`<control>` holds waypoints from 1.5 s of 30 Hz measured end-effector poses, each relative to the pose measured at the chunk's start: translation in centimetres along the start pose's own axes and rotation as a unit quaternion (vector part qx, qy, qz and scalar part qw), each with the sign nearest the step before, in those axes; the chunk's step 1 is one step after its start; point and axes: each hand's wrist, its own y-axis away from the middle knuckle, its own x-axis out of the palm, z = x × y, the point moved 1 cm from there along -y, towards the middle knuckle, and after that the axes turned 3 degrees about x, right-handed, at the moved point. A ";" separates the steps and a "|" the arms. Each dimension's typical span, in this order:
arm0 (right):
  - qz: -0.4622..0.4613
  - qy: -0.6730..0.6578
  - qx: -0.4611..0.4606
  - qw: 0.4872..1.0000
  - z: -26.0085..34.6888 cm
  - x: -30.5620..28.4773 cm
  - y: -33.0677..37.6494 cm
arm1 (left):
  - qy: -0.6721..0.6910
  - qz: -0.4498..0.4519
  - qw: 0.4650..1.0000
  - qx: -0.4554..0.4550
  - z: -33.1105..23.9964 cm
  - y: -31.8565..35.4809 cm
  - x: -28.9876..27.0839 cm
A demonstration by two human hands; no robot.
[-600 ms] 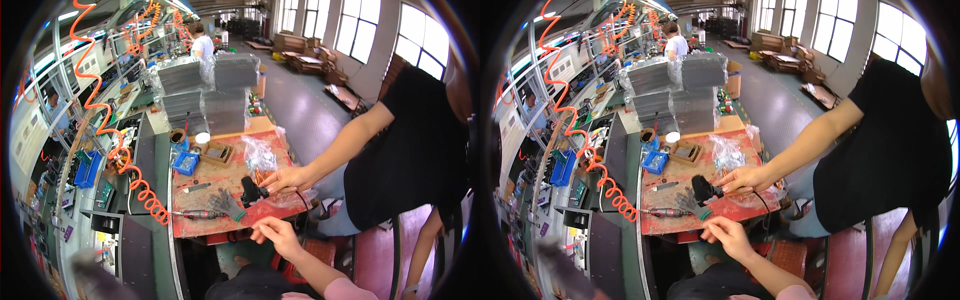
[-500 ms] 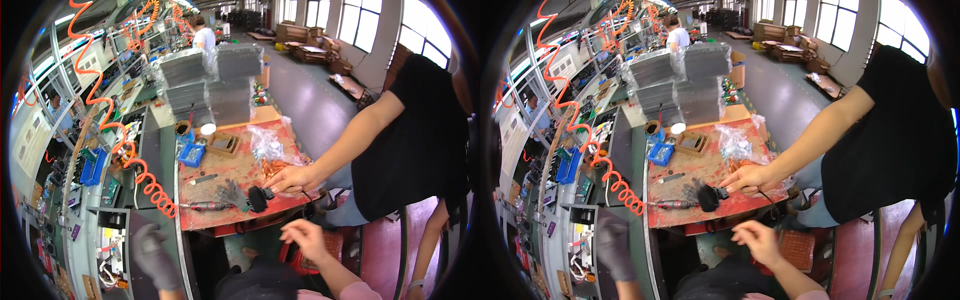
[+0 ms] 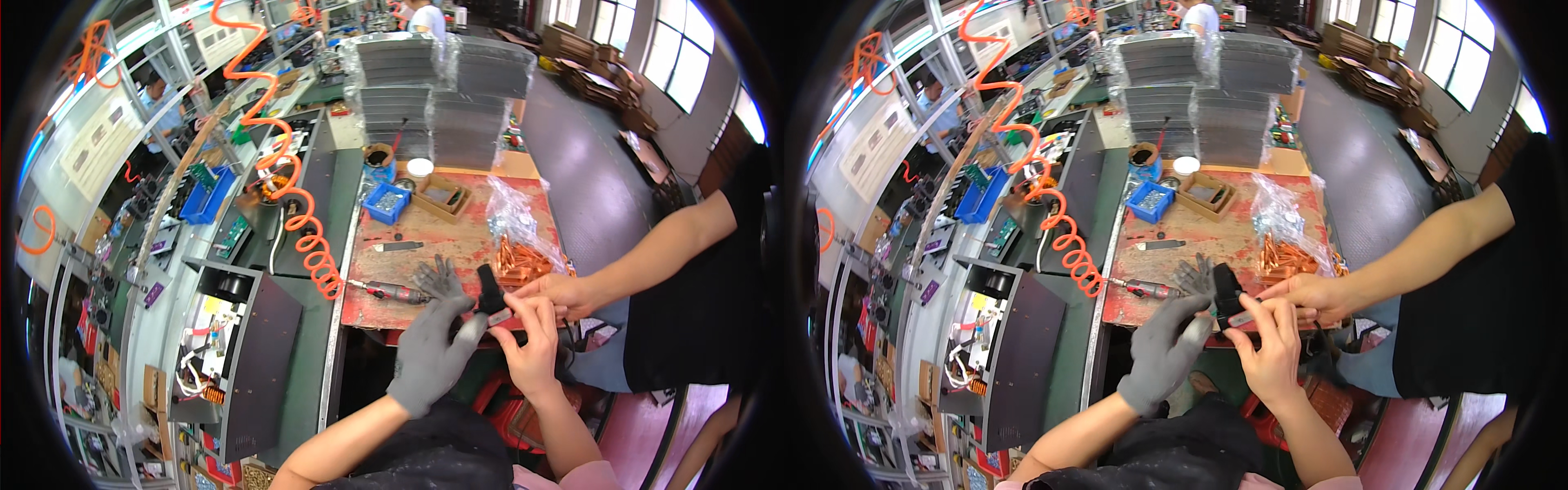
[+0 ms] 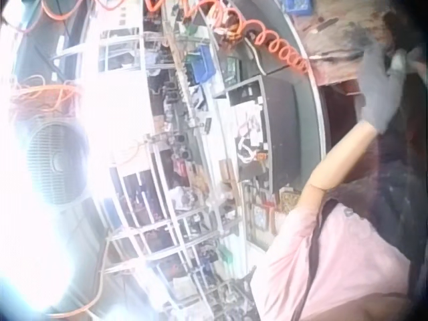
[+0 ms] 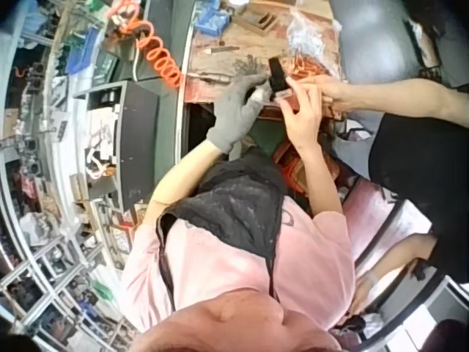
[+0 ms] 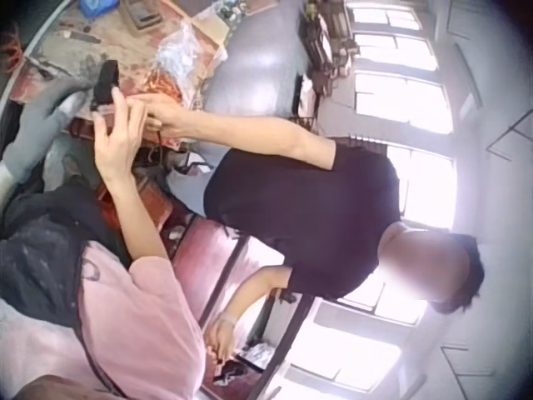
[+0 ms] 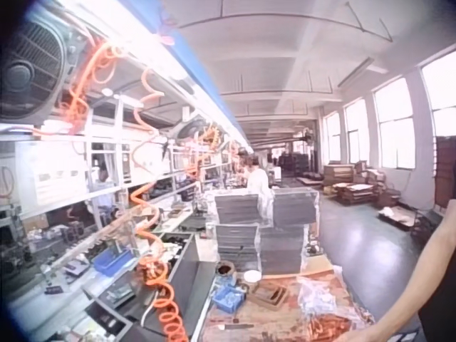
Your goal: Manually assembling and fastening components within a solar inverter housing at a production line station.
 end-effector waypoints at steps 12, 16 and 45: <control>0.042 -0.156 -0.110 0.981 -0.1 3.2 -4.5 | -0.151 0.105 0.983 -0.009 -1.8 -9.7 -1.3; 0.170 -0.467 -0.004 0.868 -0.3 4.0 -7.7 | -0.249 0.013 0.952 0.176 -6.3 -8.7 -1.9; 0.242 -0.453 -0.206 0.833 10.3 6.9 -19.9 | -0.312 -0.110 0.927 0.177 -7.0 -5.4 -2.6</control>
